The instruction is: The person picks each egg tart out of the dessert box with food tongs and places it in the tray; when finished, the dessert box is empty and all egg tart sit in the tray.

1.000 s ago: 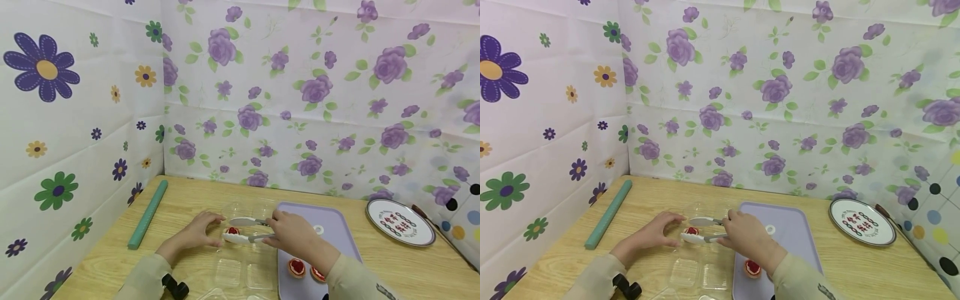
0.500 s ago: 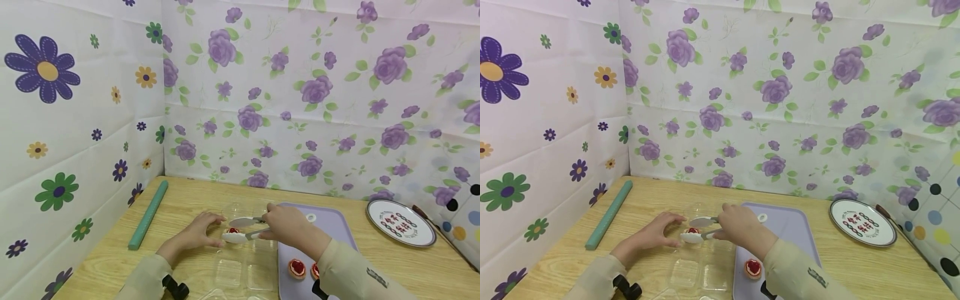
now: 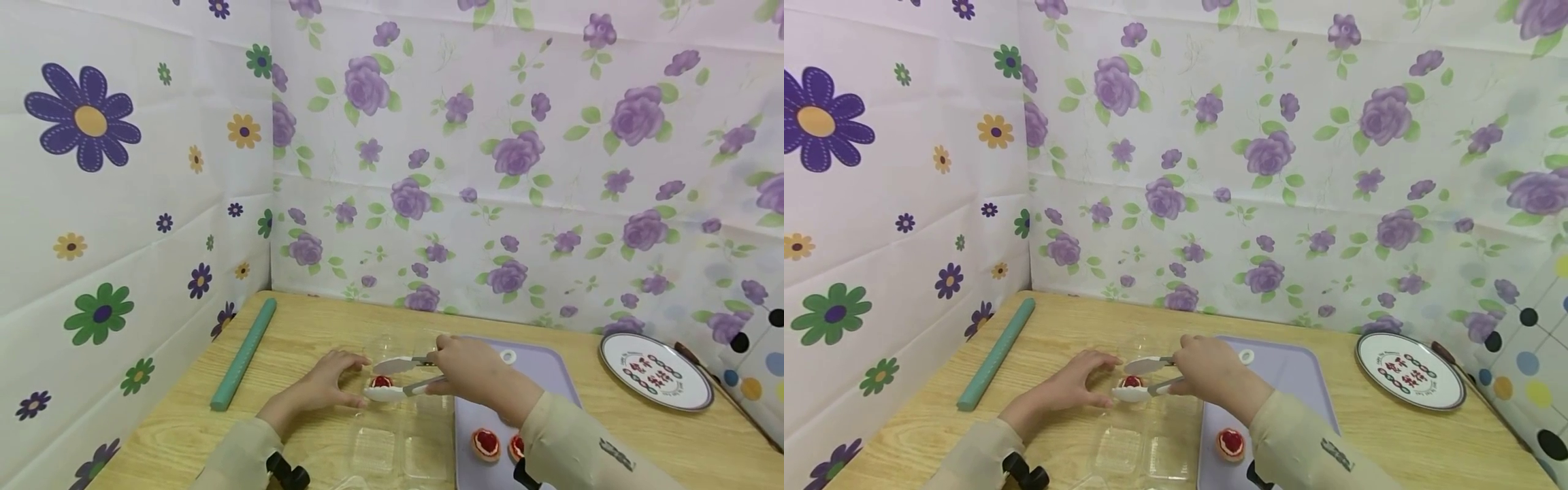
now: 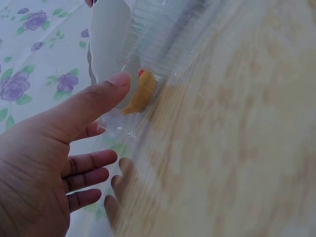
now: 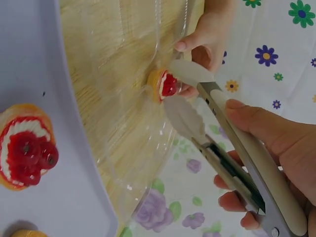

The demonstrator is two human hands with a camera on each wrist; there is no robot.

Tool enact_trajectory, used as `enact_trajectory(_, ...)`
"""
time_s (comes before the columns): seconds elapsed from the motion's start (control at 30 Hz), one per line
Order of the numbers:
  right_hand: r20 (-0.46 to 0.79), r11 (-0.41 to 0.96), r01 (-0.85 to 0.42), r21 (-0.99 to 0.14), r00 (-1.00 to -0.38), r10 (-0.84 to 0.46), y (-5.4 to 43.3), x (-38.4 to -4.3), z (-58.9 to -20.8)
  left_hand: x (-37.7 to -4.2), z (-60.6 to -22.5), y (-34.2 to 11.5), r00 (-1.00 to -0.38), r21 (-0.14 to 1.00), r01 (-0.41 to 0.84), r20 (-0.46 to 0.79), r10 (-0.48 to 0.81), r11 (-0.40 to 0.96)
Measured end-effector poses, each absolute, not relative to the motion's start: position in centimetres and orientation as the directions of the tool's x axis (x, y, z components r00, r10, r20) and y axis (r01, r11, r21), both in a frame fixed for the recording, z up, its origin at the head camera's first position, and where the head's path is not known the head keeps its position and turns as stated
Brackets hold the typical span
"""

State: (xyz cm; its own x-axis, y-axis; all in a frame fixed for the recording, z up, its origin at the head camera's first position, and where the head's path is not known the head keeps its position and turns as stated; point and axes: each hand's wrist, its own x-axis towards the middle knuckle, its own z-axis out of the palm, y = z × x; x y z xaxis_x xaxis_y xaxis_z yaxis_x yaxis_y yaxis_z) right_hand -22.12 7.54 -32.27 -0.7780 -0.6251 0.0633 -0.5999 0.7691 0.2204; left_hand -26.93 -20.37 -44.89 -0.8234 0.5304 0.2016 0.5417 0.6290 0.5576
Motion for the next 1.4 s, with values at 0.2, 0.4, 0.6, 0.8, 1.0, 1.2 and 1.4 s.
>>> enact_trajectory(0.2, 0.057, 0.756, -0.617, 0.220, -0.765, -0.641, 8.0, -22.5, -32.5, -26.8, -44.8, -20.2, -0.824, 0.563, 0.540, 0.201, 0.530, 0.625)
enact_trajectory(0.4, 0.066, 0.743, -0.624, 0.241, -0.753, -0.654, 8.0, -22.6, -32.6, -26.8, -44.8, -20.2, -0.822, 0.546, 0.549, 0.212, 0.529, 0.633)
enact_trajectory(0.6, 0.096, 0.702, -0.649, 0.293, -0.710, -0.697, 8.5, -22.6, -33.0, -26.8, -44.9, -20.3, -0.827, 0.545, 0.539, 0.197, 0.527, 0.642)
enact_trajectory(0.8, 0.149, 0.656, -0.674, 0.340, -0.650, -0.745, 9.1, -22.5, -33.5, -26.9, -45.0, -20.3, -0.827, 0.549, 0.537, 0.194, 0.528, 0.641)
enact_trajectory(1.0, 0.187, 0.647, -0.681, 0.343, -0.626, -0.757, 9.6, -22.2, -33.8, -26.8, -44.7, -20.3, -0.829, 0.548, 0.535, 0.193, 0.525, 0.643)
enact_trajectory(1.2, 0.184, 0.685, -0.651, 0.327, -0.667, -0.722, 9.5, -21.9, -33.7, -26.7, -44.8, -20.2, -0.831, 0.555, 0.528, 0.185, 0.524, 0.642)
enact_trajectory(1.4, 0.114, 0.744, -0.614, 0.265, -0.746, -0.656, 8.5, -22.0, -33.0, -26.8, -44.9, -20.2, -0.826, 0.552, 0.538, 0.191, 0.531, 0.637)
